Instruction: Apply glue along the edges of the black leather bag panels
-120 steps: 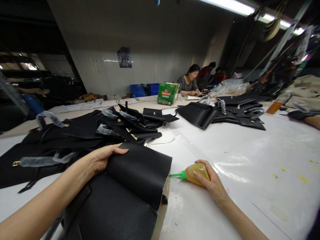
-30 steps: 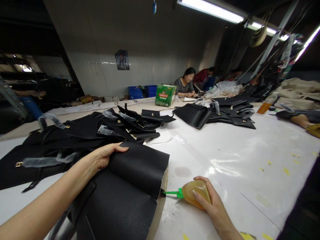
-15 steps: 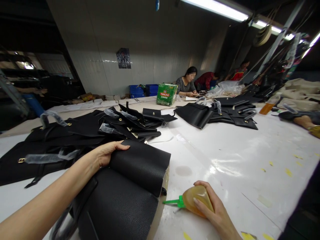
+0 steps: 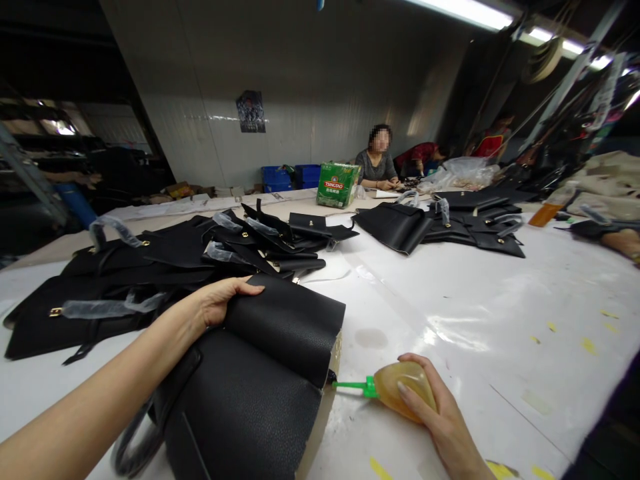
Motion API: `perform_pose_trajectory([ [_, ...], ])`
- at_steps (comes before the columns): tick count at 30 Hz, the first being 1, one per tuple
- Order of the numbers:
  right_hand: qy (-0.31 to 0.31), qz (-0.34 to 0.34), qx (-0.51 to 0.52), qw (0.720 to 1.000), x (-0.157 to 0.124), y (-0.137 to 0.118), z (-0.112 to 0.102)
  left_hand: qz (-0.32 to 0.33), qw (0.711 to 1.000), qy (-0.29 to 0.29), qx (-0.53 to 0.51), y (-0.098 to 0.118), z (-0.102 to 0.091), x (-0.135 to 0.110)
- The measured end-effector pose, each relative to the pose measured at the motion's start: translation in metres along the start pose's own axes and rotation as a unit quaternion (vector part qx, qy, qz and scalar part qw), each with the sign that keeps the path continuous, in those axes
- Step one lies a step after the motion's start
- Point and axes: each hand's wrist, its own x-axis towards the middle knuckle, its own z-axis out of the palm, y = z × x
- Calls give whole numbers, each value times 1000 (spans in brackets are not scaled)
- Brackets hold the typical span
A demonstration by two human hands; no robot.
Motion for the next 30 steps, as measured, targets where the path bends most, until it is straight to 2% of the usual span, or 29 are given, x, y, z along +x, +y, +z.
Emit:
perform_pose_trajectory([
  [4, 35, -18, -33, 999, 8, 0, -1, -1, 1000, 4, 1, 1, 1, 0],
  [14, 11, 3, -34, 999, -1, 10, -10, 0, 1000, 6, -2, 0, -2, 1],
  [20, 80, -22, 10, 997, 0, 11, -6, 10, 1000, -3, 2, 0, -1, -1],
  [25, 17, -27, -20, 999, -5, 6, 2, 9, 1000, -10, 4, 0, -3, 0],
  [30, -16, -27, -57, 998, -12, 3, 5, 8, 1000, -5, 0, 0, -3, 0],
])
